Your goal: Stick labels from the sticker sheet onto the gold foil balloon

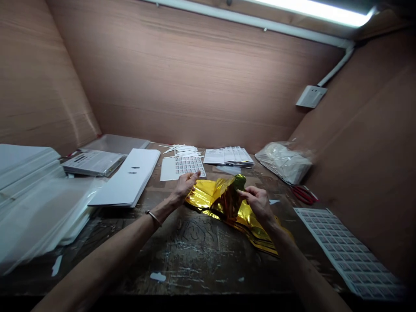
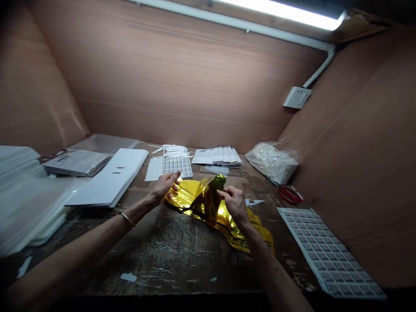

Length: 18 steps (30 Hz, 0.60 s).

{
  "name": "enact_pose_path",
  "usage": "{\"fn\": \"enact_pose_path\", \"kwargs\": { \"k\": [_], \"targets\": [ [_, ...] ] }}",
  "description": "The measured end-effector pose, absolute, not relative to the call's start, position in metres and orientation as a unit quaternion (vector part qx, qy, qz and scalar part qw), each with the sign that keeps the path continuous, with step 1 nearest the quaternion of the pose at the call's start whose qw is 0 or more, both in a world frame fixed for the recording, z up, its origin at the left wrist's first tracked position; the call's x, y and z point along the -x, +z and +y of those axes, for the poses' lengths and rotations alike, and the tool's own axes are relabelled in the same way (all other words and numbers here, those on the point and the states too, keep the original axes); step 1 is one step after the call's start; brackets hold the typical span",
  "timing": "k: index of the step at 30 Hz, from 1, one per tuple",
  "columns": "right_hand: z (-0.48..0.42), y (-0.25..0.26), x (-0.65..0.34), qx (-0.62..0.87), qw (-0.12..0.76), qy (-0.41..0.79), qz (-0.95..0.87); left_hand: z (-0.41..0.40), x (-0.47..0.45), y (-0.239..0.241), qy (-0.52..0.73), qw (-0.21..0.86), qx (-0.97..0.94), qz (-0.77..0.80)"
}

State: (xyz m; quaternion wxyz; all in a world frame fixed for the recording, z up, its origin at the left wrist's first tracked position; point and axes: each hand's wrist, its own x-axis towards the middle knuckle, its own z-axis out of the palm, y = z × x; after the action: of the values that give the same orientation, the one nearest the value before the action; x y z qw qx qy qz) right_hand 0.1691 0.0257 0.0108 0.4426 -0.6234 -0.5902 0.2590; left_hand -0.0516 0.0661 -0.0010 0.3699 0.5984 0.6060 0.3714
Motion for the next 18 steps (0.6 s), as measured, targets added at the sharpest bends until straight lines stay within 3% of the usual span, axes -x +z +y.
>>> {"fn": "enact_pose_path", "kwargs": {
  "k": [3, 8, 10, 15, 18],
  "targets": [
    [0.025, 0.006, -0.165, 0.614, 0.458, 0.257, -0.590, 0.046, 0.034, 0.005, 0.408, 0.395, -0.621, 0.540],
    [0.030, 0.006, -0.137, 0.566, 0.484, 0.323, -0.583, 0.020, 0.007, 0.010, 0.308, 0.175, -0.754, 0.553],
    [0.032, 0.008, -0.129, 0.549, 0.488, 0.327, -0.595, 0.019, 0.001, 0.010, 0.266, 0.133, -0.764, 0.573],
    [0.031, 0.012, -0.125, 0.553, 0.482, 0.328, -0.595, 0.031, -0.001, 0.013, 0.228, 0.147, -0.724, 0.634],
    [0.028, 0.016, -0.140, 0.572, 0.489, 0.321, -0.575, 0.042, 0.009, 0.007, 0.284, 0.239, -0.650, 0.663]
  ]
}}
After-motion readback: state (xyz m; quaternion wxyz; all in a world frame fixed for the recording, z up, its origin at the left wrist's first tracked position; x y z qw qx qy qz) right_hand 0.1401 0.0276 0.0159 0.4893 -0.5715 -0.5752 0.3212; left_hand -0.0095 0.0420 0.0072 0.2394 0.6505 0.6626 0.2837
